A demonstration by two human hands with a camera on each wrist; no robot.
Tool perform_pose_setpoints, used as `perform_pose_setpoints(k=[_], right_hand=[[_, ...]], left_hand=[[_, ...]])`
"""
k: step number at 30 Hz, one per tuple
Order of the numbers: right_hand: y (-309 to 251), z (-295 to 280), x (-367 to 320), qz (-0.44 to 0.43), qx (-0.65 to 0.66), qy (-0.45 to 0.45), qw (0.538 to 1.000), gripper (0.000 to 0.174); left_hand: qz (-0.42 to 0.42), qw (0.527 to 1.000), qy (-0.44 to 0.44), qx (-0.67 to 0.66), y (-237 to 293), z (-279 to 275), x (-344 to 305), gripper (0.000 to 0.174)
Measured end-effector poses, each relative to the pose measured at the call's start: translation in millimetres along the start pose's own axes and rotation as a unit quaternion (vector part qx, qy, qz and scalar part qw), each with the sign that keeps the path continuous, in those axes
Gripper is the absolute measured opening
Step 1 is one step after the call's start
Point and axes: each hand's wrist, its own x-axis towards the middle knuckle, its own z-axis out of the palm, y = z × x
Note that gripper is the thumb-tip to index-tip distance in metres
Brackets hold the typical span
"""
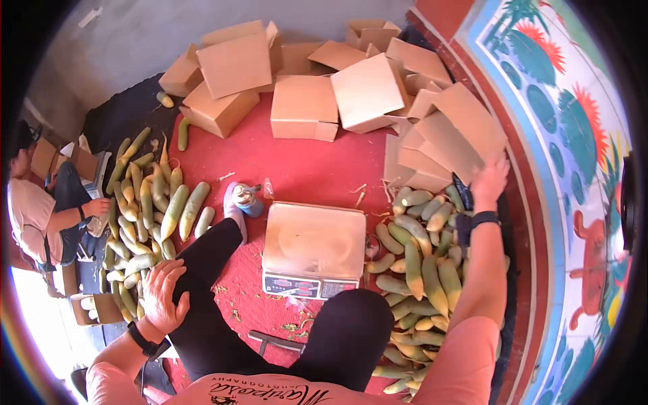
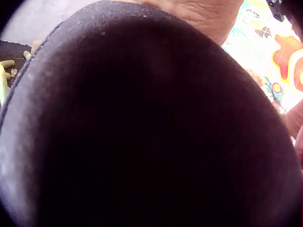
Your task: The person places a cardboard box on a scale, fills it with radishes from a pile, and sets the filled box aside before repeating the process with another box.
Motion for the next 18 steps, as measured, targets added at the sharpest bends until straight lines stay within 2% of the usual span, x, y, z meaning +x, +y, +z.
perform_pose_setpoints(k=[2,3,4,5,6,8,9,10,12,13,17,18], right_hand=[[22,47,18,0.000,-0.069,-0.026,0.997,0.057],[29,61,36,0.082,-0.022,-0.154,0.984,0.053],[29,69,48,0.162,0.021,-0.283,0.945,0.050],[20,74,43,0.160,-0.005,-0.214,0.964,0.033],[14,77,42,0.153,-0.005,-0.221,0.963,0.033],[14,76,38,-0.013,-0.089,-0.174,0.981,0.022],[9,76,33,-0.017,-0.062,-0.115,0.991,0.017],[7,72,30,-0.021,-0.062,-0.117,0.991,0.017],[4,50,31,-0.067,-0.104,-0.019,0.992,0.017],[9,41,33,-0.077,-0.084,0.038,0.993,0.017],[19,-34,36,-0.062,-0.045,0.045,0.996,0.016],[18,-54,28,-0.075,0.017,0.054,0.996,0.016]], left_hand=[[-0.023,1.000,-0.009,0.008,-1,0,2,0.044],[-0.025,1.000,-0.007,0.010,-2,0,5,0.044],[-0.027,1.000,-0.007,0.012,-2,0,6,0.044],[-0.026,1.000,-0.009,0.013,-2,-2,10,0.043],[-0.033,0.999,-0.016,0.013,-5,-2,10,0.043],[-0.006,1.000,-0.013,0.015,-9,-1,11,0.041],[-0.006,1.000,-0.018,0.013,-10,-2,13,0.040],[-0.010,1.000,-0.021,0.011,-10,-2,13,0.040],[-0.007,1.000,-0.022,0.012,-11,-3,12,0.041],[-0.009,1.000,-0.022,0.011,-11,-3,12,0.041],[-0.019,1.000,-0.012,-0.009,-14,-3,6,0.043],[-0.021,1.000,-0.005,-0.009,-14,-3,4,0.044]])
